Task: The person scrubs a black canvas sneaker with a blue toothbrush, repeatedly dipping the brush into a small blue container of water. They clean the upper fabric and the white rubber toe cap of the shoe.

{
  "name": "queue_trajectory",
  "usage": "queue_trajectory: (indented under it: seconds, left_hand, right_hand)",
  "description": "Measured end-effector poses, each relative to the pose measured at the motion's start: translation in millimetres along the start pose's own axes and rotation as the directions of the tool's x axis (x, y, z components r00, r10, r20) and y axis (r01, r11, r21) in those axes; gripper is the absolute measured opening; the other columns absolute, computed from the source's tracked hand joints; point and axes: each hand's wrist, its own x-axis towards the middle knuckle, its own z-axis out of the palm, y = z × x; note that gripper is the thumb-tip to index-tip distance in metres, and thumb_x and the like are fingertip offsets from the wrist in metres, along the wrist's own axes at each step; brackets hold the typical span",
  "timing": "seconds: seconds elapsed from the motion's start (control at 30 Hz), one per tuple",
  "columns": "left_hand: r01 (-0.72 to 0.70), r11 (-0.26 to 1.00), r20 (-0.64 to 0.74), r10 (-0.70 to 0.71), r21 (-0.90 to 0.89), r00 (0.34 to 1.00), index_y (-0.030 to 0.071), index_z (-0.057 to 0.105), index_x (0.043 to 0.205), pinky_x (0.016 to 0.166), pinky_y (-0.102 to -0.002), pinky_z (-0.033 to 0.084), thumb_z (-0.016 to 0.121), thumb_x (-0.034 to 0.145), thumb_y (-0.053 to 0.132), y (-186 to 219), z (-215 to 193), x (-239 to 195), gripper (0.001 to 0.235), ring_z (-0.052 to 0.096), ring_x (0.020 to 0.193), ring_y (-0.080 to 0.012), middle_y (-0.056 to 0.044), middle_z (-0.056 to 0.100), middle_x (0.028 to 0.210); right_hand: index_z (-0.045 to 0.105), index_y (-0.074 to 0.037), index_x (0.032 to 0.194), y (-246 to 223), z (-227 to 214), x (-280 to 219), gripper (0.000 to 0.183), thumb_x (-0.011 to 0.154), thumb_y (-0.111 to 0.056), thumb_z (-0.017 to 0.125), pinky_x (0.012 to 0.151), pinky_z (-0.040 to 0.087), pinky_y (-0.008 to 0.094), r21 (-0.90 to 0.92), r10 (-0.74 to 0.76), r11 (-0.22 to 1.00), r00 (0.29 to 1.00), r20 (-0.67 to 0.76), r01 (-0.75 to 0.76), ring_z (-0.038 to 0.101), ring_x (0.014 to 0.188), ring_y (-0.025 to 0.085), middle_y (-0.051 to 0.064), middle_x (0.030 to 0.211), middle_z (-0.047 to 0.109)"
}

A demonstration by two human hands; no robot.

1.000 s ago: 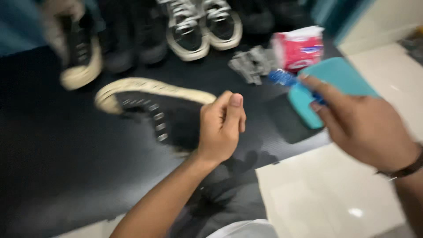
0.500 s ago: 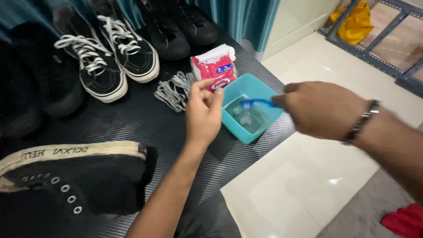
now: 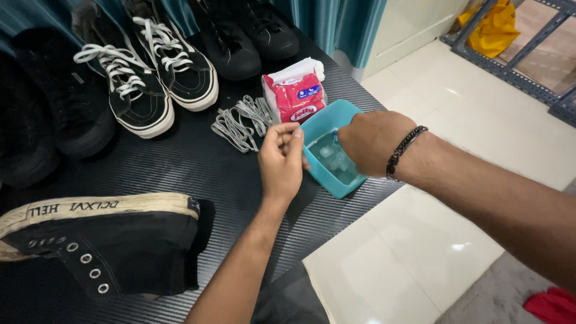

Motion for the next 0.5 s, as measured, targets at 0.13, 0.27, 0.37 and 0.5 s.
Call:
queue_trajectory:
  seconds: [0.13, 0.27, 0.37, 0.5]
  left_hand:
    - [-0.033, 0.999, -0.005, 0.033, -0.031, 0.999, -0.004, 0.065, 0.107, 0.040, -0.028, 0.054, 0.062, 0.098, 0.014, -8, 0, -1, 0.020, 0.066, 0.044, -0.0192, -0.011, 0.064, 0.062]
    - [-0.049, 0.997, 0.019, 0.050, -0.055, 0.999, -0.006, 0.063, 0.110, 0.042, -0.028, 0.055, 0.062, 0.099, 0.014, -9, -1, -1, 0.023, 0.066, 0.046, -0.0193, -0.011, 0.062, 0.061]
    - [-0.048, 0.997, 0.019, 0.049, -0.067, 0.999, -0.007, 0.063, 0.110, 0.043, -0.028, 0.055, 0.062, 0.099, 0.015, -5, -1, -2, 0.025, 0.066, 0.046, -0.0190, -0.010, 0.061, 0.061]
    - [-0.037, 0.997, 0.016, 0.038, -0.073, 0.999, -0.006, 0.063, 0.110, 0.043, -0.028, 0.054, 0.063, 0.099, 0.015, -1, 0, -3, 0.024, 0.066, 0.046, -0.0201, -0.011, 0.060, 0.059]
  right_hand:
    - [0.079, -0.014, 0.080, -3, -5, 0, 0.012, 0.079, -0.012, 0.068, 0.065, 0.061, 0.045, -0.040, -0.027, 0.999, 1.000, 0.011, 0.027, 0.078, 0.080, 0.031, 0.010, 0.078, 0.077]
    - [0.078, -0.013, 0.084, 3, -16, -2, 0.012, 0.080, -0.015, 0.067, 0.066, 0.062, 0.047, -0.033, 0.058, 0.998, 0.998, 0.003, -0.058, 0.078, 0.081, 0.032, 0.010, 0.082, 0.078]
    - [0.078, -0.013, 0.084, 7, -18, -7, 0.014, 0.081, -0.012, 0.065, 0.067, 0.061, 0.045, -0.095, 0.089, 0.991, 0.996, -0.024, -0.091, 0.078, 0.082, 0.031, 0.010, 0.082, 0.078]
    - [0.079, -0.014, 0.082, 2, -17, -13, 0.015, 0.079, -0.010, 0.064, 0.068, 0.060, 0.042, -0.185, 0.049, 0.982, 0.998, 0.024, -0.044, 0.077, 0.082, 0.028, 0.008, 0.082, 0.078]
